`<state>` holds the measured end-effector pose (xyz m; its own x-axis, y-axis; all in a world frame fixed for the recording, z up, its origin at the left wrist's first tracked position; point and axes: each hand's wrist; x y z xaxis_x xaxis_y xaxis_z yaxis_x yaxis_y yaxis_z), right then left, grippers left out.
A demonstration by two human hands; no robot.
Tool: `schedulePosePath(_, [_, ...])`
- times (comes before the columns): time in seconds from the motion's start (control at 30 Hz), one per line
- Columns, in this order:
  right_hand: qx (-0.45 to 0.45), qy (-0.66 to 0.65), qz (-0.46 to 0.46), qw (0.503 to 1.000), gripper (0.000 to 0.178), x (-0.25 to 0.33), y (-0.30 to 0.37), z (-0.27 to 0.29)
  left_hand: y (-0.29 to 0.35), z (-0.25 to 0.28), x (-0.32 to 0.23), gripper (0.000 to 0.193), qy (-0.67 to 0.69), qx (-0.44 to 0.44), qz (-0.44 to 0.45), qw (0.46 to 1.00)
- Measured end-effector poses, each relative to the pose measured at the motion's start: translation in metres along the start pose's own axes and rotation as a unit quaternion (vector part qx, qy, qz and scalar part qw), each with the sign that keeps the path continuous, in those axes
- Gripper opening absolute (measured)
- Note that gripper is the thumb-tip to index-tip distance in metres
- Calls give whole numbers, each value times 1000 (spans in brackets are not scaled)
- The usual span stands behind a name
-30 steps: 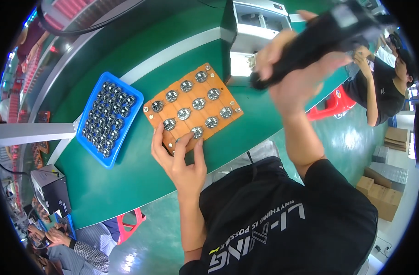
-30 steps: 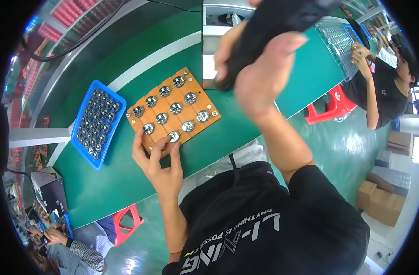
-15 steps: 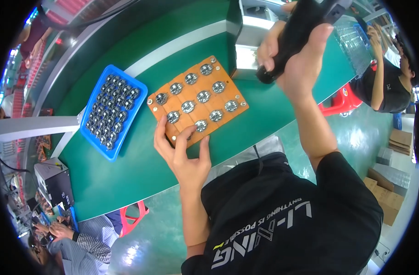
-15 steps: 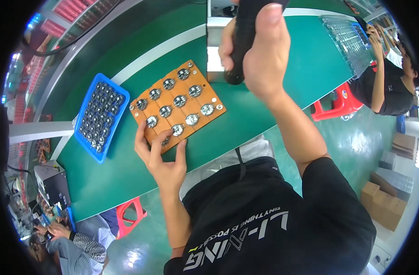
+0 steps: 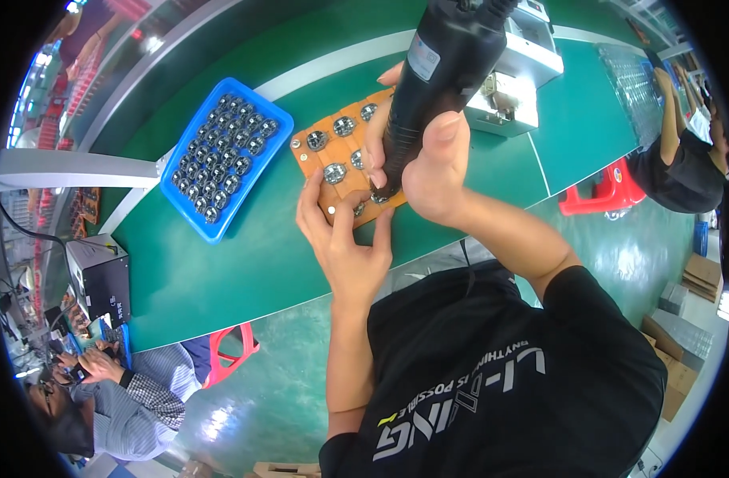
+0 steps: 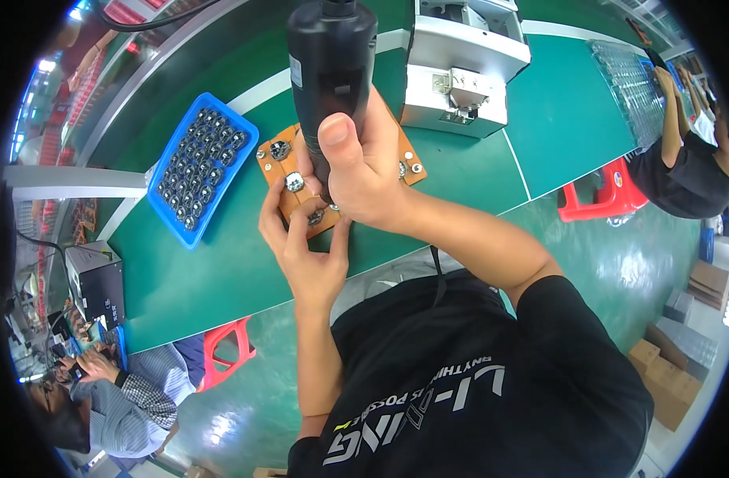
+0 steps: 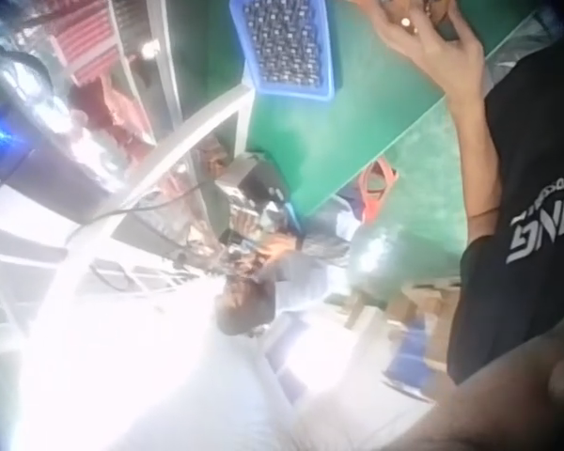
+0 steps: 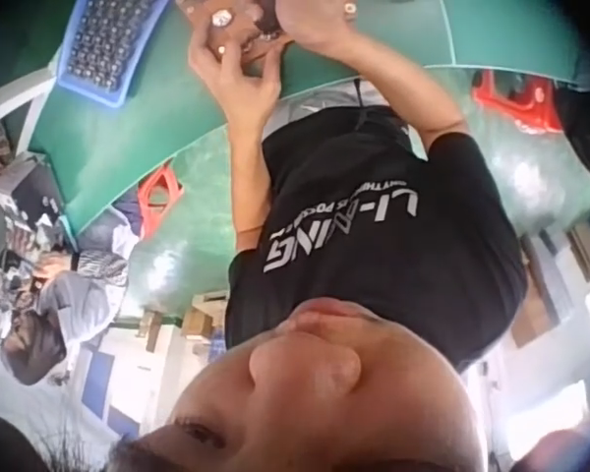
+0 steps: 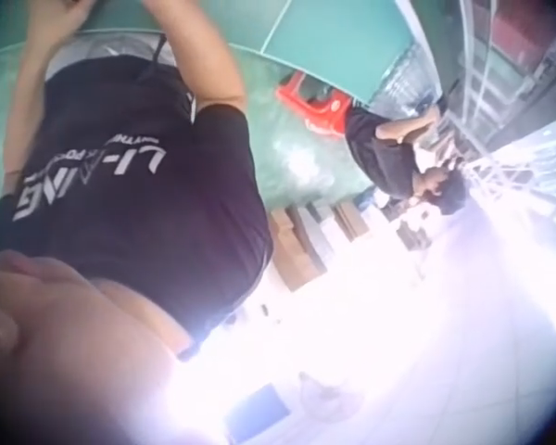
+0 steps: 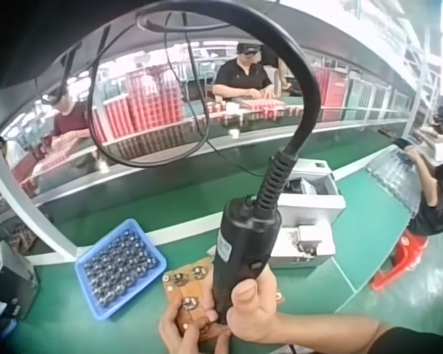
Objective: The person attaches electronic components onto circuit boards with an electric screwdriver, driving screws into the boards to secure the components.
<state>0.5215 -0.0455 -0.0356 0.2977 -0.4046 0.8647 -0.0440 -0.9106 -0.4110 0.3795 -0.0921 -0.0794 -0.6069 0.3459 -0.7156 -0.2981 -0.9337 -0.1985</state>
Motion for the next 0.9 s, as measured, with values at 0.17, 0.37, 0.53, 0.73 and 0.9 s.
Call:
schedulePosePath(0.17, [4, -12, -16, 1000, 89, -1, 2, -5, 0, 2, 1, 37, -5, 1, -2, 1000])
schedulePosePath(0.37, [82, -56, 0, 995, 79, -8, 1, -7, 0, 5, -1, 40, -19, -2, -15, 1000])
schedulePosePath(0.53, [131, -114, -33, 984, 68, -17, -6, -8, -2, 20, 2, 42, 89, 2, -27, 996])
schedulePosePath(0.73, [135, -116, -43, 983, 68, -15, -3, -1, -1, 25, 19, 18, 113, 28, -42, 992])
schedulePosePath(0.9, [-15, -53, -8, 998, 76, 11, -5, 22, 0, 22, 16, 8, 82, 22, -18, 996])
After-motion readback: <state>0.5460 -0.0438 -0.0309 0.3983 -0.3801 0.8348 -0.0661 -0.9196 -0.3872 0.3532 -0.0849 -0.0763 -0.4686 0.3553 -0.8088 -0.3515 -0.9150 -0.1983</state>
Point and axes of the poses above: each hand's wrist, its own y-axis away from the middle knuckle, its own z-axis out of the back of the hand, x = y × z, and after that the axes turned 11 degrees about x, right-handed
